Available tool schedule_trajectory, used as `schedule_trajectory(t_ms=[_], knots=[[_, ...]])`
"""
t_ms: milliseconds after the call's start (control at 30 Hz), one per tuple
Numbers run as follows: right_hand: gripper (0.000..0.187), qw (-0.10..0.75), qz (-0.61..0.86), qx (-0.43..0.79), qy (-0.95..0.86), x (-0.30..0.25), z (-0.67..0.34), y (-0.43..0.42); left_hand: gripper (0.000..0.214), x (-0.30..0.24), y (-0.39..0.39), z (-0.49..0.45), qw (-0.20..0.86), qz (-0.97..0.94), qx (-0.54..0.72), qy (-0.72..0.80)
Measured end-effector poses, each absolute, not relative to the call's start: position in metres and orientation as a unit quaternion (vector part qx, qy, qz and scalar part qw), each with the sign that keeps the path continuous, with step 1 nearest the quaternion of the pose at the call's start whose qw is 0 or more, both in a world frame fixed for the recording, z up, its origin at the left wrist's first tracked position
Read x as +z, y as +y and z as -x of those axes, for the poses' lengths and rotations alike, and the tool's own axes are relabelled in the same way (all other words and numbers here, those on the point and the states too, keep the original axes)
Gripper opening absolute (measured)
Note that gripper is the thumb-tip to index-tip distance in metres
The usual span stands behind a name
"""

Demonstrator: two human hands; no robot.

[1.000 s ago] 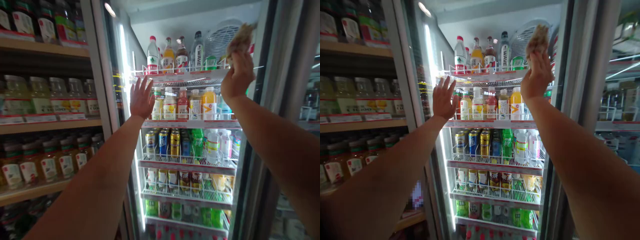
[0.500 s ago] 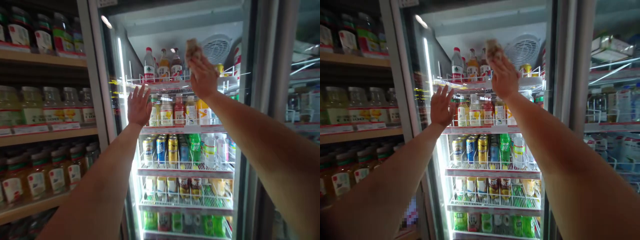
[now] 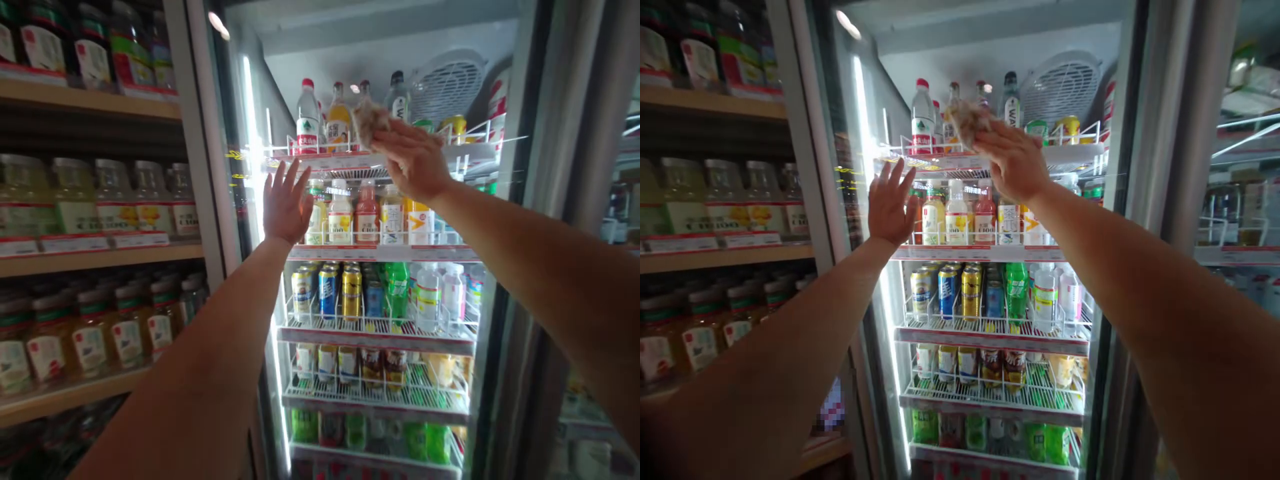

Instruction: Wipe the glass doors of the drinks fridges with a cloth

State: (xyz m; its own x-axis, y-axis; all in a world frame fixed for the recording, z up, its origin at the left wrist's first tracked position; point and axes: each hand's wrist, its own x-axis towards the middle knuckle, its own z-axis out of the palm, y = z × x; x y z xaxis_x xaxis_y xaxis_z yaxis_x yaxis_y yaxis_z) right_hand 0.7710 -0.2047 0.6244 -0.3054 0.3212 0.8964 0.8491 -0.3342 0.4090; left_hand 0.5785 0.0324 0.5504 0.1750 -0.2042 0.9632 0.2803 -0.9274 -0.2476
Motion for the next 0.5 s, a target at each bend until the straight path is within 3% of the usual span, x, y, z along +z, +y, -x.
schedule_trajectory(t_ms=[100,300,500], knots=[[0.047,0.164,0.543,-0.603,-0.561,0.618,-0.764,-0.206,0.060,0.550,0.031,-0.577,0.182,0.748,-0.638,-0.027],[0.055,0.294,0.654,-0.630,-0.298,0.620,-0.767,-0.204,0.068,0.551,0.032,-0.577,0.169,0.757,-0.631,-0.025],[0.056,0.105,0.570,-0.584,-0.568,0.603,-0.758,-0.208,0.071,0.553,0.037,-0.580,0.186,0.753,-0.630,-0.048]])
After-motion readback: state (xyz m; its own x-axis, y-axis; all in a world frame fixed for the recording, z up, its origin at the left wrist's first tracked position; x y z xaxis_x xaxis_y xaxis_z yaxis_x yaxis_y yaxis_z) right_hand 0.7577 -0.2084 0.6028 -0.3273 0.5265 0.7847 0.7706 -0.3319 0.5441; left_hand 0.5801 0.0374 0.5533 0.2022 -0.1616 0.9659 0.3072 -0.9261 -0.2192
